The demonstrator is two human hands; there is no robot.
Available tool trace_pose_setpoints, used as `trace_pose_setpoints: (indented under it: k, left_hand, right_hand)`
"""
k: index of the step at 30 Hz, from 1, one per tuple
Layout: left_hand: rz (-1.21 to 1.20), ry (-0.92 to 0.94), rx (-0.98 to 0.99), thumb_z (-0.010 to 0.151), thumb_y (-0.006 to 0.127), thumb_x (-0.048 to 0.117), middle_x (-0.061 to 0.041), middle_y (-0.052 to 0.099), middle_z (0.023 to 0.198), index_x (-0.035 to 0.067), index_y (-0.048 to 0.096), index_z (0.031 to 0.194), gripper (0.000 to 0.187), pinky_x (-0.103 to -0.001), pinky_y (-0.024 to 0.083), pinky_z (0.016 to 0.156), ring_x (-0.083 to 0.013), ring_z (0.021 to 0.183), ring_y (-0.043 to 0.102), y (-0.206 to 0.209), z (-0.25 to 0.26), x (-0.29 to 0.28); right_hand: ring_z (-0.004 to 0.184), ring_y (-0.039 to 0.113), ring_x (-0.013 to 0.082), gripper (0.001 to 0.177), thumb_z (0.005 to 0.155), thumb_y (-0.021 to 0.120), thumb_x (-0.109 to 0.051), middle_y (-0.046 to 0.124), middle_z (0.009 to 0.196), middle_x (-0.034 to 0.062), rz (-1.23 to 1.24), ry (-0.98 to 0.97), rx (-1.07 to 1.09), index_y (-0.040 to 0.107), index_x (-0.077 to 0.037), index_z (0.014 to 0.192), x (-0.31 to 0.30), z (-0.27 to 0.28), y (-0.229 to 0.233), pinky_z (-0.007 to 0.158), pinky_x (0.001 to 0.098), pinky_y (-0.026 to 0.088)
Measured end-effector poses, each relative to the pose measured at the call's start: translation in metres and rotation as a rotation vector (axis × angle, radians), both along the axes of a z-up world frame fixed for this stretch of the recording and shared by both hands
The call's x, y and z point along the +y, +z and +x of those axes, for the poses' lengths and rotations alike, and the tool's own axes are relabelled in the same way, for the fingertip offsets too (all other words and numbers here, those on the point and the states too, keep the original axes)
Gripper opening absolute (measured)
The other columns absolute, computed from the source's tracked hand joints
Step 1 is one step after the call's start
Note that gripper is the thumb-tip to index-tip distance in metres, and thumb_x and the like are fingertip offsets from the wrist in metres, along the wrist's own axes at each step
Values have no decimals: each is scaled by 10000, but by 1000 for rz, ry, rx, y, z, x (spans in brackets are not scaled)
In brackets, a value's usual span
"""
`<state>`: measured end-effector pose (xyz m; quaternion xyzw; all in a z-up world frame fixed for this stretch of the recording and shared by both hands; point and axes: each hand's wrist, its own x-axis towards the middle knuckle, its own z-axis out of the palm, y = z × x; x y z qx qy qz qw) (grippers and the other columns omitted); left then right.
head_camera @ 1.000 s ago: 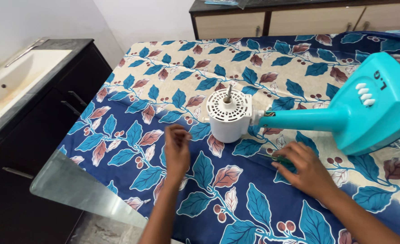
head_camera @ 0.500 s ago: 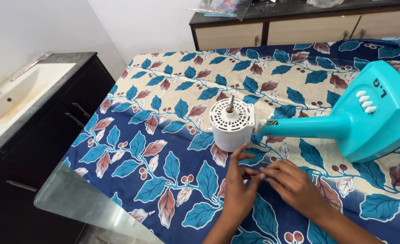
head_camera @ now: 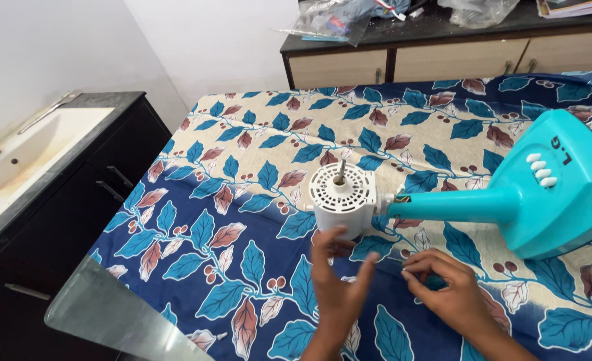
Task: The person uses a screwdriver to tighten the central hub of a disassembled electric fan. They then attach the front wire cage to the fan head and secure it by hand.
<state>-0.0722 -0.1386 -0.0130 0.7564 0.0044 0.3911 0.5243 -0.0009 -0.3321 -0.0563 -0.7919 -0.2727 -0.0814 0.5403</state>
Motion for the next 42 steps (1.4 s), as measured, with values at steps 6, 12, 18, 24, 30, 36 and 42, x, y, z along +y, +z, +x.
trace_pose_setpoints:
  k: [6,12,18,24,30,36,42]
  left_hand:
    - [128,68,-203,608,978,253,-215,376,1501,49,228,1565,1232,-415,416,1127,-339,1399,446,10,52,52]
    - [-144,-216,-122,550,993,298,-205,498,1453,41,54,1617,1445,-419,504,1132,-306,1296,614,4,90,57]
    - [-223,-275,-38,565,963,235,-183,612,1380,7,222,1561,1263,-408,567,1061,-278,1243,680,-4,91,60]
    - [-30,-132,-130,560,1000,246,-179,577,1368,20,296,1514,1207,-399,528,1079,-282,1249,644,-14,92,60]
    - [68,-77,-171,533,1029,301,-175,546,1391,53,298,1486,1227,-423,513,1102,-292,1270,624,-26,95,64]
    - [133,-100,-244,570,1037,321,-201,550,1444,94,273,1492,1218,-453,514,1142,-310,1314,639,-34,97,67]
    - [166,-112,-290,595,1022,251,-246,541,1490,123,251,1492,1189,-488,469,1190,-369,1372,600,-31,95,69]
  right_hand:
    - [870,740,133,105,790,751,85,750,982,106,299,-2,211,730,33,879,-10,23,-32,749,254,594]
    - [881,696,129,341,800,729,74,724,1058,95,319,-77,324,740,-9,1131,-13,29,-44,761,249,581]
    - [925,733,152,214,856,697,65,750,1038,113,264,-60,292,784,40,1049,-16,34,-45,763,269,582]
    - [923,748,158,136,827,728,66,793,948,117,240,-66,391,768,48,956,-15,31,-40,813,284,601]
    - [900,739,137,134,792,759,64,768,958,97,219,-45,312,761,27,920,-16,28,-37,761,276,606]
    - [847,710,107,115,776,773,59,726,965,77,214,-16,222,769,18,883,-16,26,-37,673,236,584]
    - [741,657,96,108,763,795,33,694,887,60,167,-44,249,777,13,868,-13,24,-27,591,239,527]
